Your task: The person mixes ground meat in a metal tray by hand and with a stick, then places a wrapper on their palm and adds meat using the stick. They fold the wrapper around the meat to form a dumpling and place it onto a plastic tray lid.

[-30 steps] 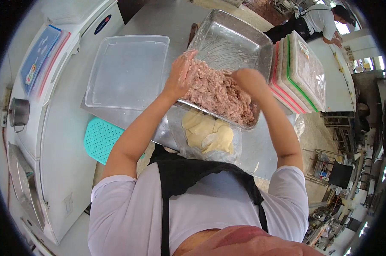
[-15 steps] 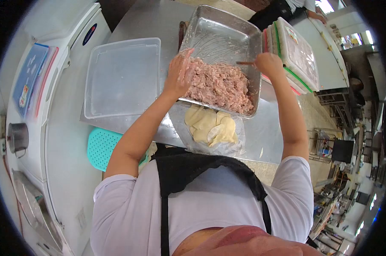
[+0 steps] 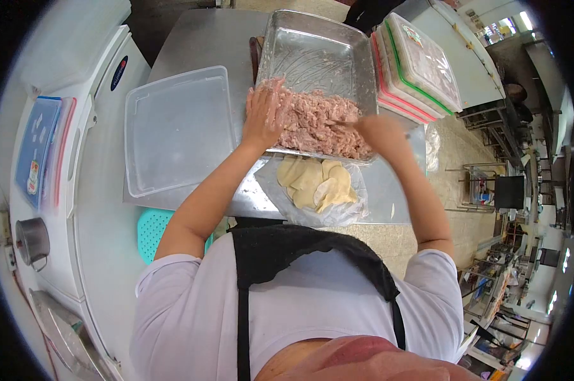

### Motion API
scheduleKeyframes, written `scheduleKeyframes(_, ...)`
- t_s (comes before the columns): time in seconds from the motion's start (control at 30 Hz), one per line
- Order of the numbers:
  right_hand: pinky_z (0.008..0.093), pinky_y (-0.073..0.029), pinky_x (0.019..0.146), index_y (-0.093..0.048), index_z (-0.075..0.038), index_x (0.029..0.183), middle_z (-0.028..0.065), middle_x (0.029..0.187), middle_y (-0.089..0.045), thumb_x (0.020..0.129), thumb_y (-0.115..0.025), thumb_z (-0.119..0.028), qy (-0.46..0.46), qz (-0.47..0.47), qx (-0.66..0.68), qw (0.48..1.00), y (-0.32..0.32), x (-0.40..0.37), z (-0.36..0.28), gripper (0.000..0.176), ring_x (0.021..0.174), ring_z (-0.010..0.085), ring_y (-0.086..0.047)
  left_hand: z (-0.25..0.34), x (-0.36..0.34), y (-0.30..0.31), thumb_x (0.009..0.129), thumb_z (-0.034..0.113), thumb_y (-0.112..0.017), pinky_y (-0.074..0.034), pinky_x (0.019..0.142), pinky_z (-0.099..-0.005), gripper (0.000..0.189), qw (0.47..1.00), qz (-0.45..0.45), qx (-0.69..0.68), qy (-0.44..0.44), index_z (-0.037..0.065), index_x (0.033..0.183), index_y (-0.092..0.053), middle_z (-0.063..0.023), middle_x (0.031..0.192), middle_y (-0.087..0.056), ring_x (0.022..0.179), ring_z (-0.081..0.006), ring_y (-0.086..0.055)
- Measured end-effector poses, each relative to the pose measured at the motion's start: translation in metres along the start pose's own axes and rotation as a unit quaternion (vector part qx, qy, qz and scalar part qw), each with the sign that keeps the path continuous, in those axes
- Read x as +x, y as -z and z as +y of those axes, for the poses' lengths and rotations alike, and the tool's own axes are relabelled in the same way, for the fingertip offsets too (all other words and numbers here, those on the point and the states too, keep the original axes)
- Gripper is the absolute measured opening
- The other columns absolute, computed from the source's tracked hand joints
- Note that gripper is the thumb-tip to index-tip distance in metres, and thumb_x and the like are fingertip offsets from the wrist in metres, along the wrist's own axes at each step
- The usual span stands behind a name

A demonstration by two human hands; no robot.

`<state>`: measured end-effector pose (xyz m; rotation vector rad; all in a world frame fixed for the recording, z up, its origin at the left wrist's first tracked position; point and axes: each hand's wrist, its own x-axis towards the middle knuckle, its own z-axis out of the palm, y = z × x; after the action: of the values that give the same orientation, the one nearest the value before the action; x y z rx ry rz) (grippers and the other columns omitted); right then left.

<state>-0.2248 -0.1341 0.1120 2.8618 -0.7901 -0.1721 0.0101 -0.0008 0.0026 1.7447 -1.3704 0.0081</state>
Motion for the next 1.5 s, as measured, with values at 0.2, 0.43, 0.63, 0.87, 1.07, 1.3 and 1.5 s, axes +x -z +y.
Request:
scheduleKeyframes(0.2, 0.0457, -0.053, 0.063, -0.069, -0.006, 0.078, 0.0162, 0.079, -0.068, 0.081, -0.055, -0.017, -0.072, 0.001, -0.102, 0.992, -0.004, 0.043, 0.076, 0.018, 0.074, 0.0332, -0.067, -0.003, -0.002, -0.002, 0.096, 0.033, -0.041, -0.012, 0.113, -0.0539, 0.053, 1.000, -0.001, 0.024, -0.002, 0.015, 0.145, -0.029, -0.0124, 0.147, -0.034, 0.138, -0.0326, -0.025)
scheduleKeyframes(0.43, 0.0437, -0.053, 0.063, -0.068, -0.005, 0.082, 0.0168, 0.079, -0.068, 0.086, -0.052, -0.019, 0.059, -0.008, -0.066, 0.996, -0.026, 0.026, -0.001, 0.022, 0.074, 0.0344, -0.067, -0.004, 0.000, -0.002, 0.098, 0.028, -0.041, -0.016, 0.111, -0.0539, 0.050, 0.997, 0.056, -0.057, 0.003, 0.008, 0.142, -0.032, -0.0145, 0.142, -0.040, 0.133, -0.0351, -0.031)
scheduleKeyframes(0.63, 0.0443, -0.054, 0.061, -0.070, -0.005, 0.076, 0.0173, 0.078, -0.068, 0.078, -0.056, -0.013, -0.005, 0.018, -0.083, 0.996, 0.015, 0.065, 0.049, 0.016, 0.072, 0.0333, -0.068, -0.003, 0.005, -0.001, 0.098, 0.024, -0.042, -0.022, 0.108, -0.0518, 0.047, 0.988, 0.118, -0.095, -0.022, 0.004, 0.140, -0.034, -0.0168, 0.138, -0.043, 0.128, -0.0380, -0.037)
scheduleKeyframes(0.87, 0.0461, -0.055, 0.063, -0.070, -0.003, 0.079, 0.0182, 0.080, -0.068, 0.080, -0.054, -0.013, 0.077, 0.023, -0.016, 0.997, 0.001, 0.069, 0.006, 0.019, 0.075, 0.0355, -0.068, -0.007, 0.004, -0.005, 0.097, 0.020, -0.044, -0.029, 0.104, -0.0488, 0.046, 0.994, 0.111, -0.001, -0.005, 0.001, 0.139, -0.036, -0.0194, 0.135, -0.045, 0.124, -0.0384, -0.041)
scheduleKeyframes(1.07, 0.0459, -0.055, 0.066, -0.069, -0.002, 0.080, 0.0205, 0.082, -0.068, 0.079, -0.054, -0.013, 0.104, 0.111, 0.080, 0.985, 0.018, 0.061, 0.001, 0.019, 0.079, 0.0361, -0.068, -0.007, 0.006, -0.008, 0.096, 0.019, -0.046, -0.031, 0.103, -0.0472, 0.044, 0.991, 0.126, 0.039, -0.033, 0.000, 0.136, -0.039, -0.0197, 0.131, -0.050, 0.121, -0.0395, -0.043)
scheduleKeyframes(1.3, 0.0470, -0.053, 0.065, -0.069, -0.003, 0.078, 0.0195, 0.078, -0.067, 0.079, -0.053, -0.013, 0.159, 0.058, 0.083, 0.982, -0.023, 0.028, 0.022, 0.018, 0.076, 0.0364, -0.067, -0.005, 0.004, -0.010, 0.098, 0.024, -0.043, -0.034, 0.102, -0.0460, 0.043, 0.988, 0.135, 0.060, -0.050, 0.003, 0.135, -0.042, -0.0224, 0.129, -0.050, 0.119, -0.0409, -0.044)
scheduleKeyframes(1.5, 0.0442, -0.054, 0.065, -0.068, -0.003, 0.074, 0.0169, 0.074, -0.067, 0.078, -0.055, -0.014, 0.147, 0.153, 0.050, 0.976, 0.016, 0.039, 0.023, 0.017, 0.072, 0.0346, -0.067, 0.003, 0.008, -0.004, 0.098, 0.028, -0.039, -0.034, 0.103, -0.0442, 0.044, 0.992, 0.129, 0.011, -0.010, 0.002, 0.134, -0.043, -0.0238, 0.129, -0.049, 0.119, -0.0412, -0.045)
